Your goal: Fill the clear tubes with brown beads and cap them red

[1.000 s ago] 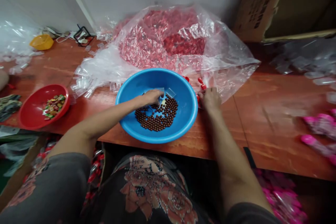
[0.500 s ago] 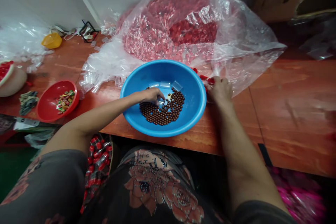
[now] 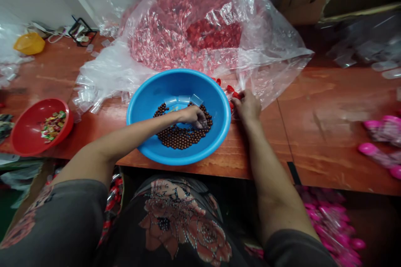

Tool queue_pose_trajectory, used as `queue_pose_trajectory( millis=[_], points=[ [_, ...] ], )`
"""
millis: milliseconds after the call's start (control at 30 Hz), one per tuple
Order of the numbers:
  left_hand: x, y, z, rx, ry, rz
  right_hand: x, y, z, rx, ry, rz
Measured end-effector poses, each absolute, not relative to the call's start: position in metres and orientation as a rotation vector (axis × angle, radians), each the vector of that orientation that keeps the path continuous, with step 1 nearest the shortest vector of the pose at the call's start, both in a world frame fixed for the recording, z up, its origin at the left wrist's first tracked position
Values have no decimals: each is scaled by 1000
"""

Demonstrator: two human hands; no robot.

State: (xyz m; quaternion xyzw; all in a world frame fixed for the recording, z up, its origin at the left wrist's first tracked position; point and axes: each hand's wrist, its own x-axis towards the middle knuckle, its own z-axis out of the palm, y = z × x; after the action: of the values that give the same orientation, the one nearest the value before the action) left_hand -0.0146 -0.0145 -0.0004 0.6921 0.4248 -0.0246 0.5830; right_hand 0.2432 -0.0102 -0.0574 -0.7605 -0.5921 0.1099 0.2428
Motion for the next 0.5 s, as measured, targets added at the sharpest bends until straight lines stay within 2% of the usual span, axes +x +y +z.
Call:
queue_pose_trajectory(
  millis=[267,500],
  points=[
    [-26,-19,-1,1214,912,126,248,-6,-70,-1900,-1623,356],
    [-43,-49,49,932,780,330,233,-30,-47,-1630,-1290,560]
  ],
)
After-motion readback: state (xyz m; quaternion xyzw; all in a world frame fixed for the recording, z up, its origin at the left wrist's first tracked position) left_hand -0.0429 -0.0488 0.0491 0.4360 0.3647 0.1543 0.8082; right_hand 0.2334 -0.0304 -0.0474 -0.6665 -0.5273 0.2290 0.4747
